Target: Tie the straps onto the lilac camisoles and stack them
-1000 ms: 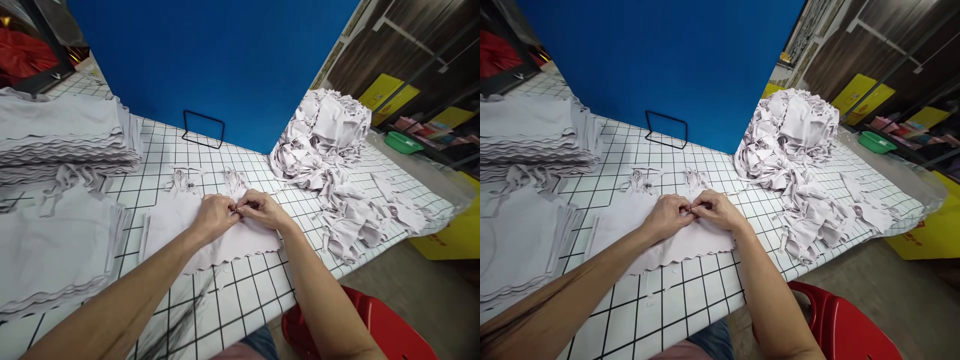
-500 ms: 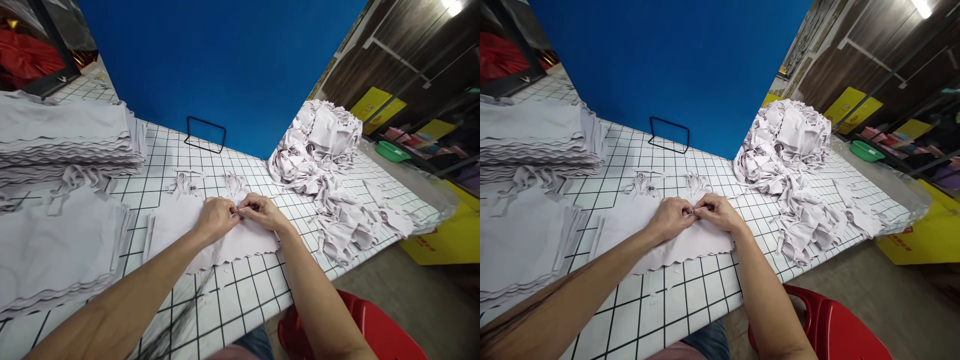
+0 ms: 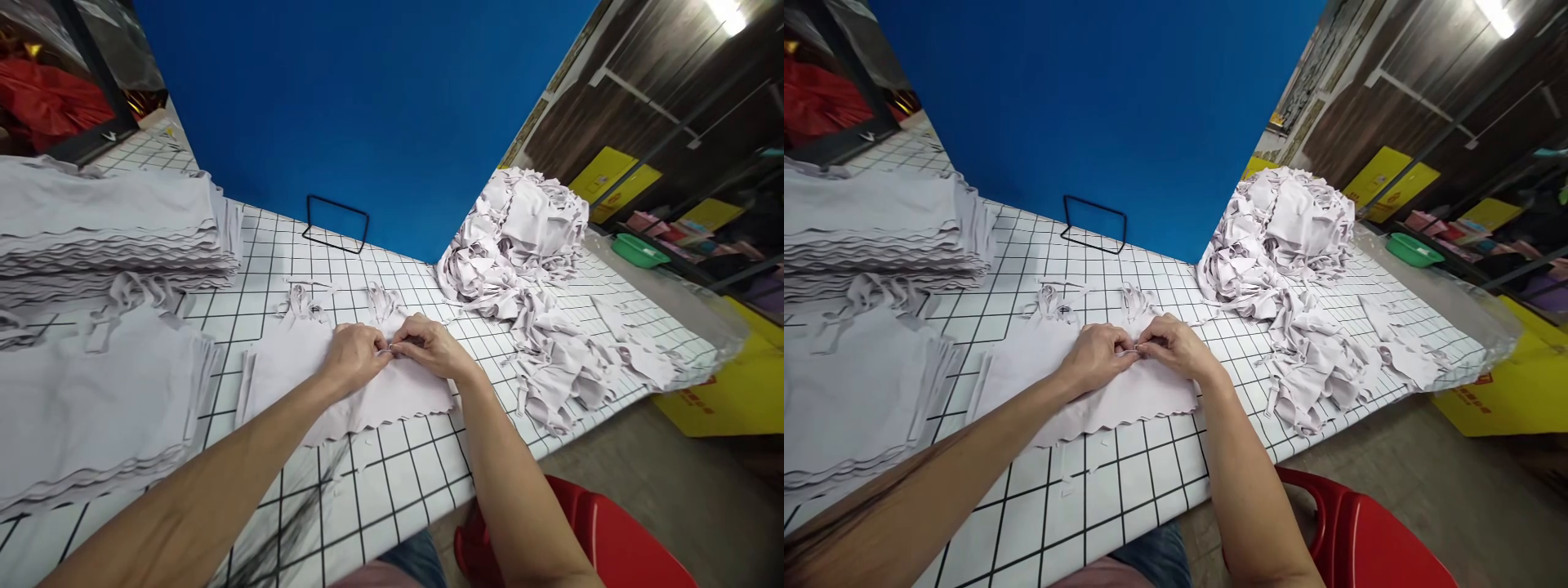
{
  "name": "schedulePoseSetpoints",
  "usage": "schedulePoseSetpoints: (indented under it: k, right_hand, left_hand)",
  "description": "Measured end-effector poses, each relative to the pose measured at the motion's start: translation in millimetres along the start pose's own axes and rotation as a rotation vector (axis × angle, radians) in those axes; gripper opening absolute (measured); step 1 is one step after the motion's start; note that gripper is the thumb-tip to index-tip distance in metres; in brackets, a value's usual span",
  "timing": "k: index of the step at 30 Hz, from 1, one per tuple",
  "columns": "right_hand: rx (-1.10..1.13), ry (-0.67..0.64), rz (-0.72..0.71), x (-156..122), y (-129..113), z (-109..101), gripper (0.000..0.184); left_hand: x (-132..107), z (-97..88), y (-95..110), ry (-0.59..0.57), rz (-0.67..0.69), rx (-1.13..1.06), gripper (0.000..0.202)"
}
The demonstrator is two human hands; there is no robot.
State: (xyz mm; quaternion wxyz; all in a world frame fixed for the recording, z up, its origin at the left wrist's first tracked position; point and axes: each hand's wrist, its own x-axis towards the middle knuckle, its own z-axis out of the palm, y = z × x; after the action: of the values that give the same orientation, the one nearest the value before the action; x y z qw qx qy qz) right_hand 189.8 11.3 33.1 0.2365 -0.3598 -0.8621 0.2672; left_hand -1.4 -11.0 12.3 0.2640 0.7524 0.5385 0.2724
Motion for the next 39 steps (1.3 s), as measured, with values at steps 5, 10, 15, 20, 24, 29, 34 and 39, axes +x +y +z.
schedulePoseSetpoints:
  k: [5, 10, 15, 20, 24, 29, 34, 39]
  right_hand:
    - [-0.293, -0.066, -0.041, 0.7, -10.7, -6.4, 0.012]
    - [-0.567, -0.193, -0.102, 7.5, -19.6, -12.4, 0.022]
    - [-0.713, -0.321, -0.234, 23.0, -25.5, -18.4, 0.025]
    - [-0.809, -0.363, -0.25, 34.8, -24.6, -30.0, 0.022]
    - [-0.724, -0.326, -0.174, 34.4, -25.1, -38.5, 0.02]
    - [-0.562, -0.341, -0.009, 26.3, -24.3, -46.0, 0.021]
    - [-0.544, -0.103, -0.025, 36.3, -9.0, -62.4, 0.021]
    - [-0.301, 0.263, -0.014, 73.6, 22.0, -63.5, 0.012]
  left_hand:
    - [1.2, -0.6, -0.7, -0.03, 0.019, 0.003, 0.022]
    - [2.3, -5.0, 3.1, -0.067, -0.001, -0.031, 0.02]
    - [3.3, -6.7, 2.6, -0.081, 0.013, -0.024, 0.015]
    - [5.4, -5.4, -0.7, -0.076, -0.02, -0.072, 0.014]
    - [4.3, -6.4, -0.4, -0.063, -0.019, -0.082, 0.018]
    - [1.3, -6.4, 0.2, -0.043, 0.007, -0.096, 0.021]
    - [1.8, -4.0, -2.1, -0.024, 0.024, -0.068, 0.025]
    - [3.0, 0.1, -4.5, -0.021, 0.033, -0.028, 0.023]
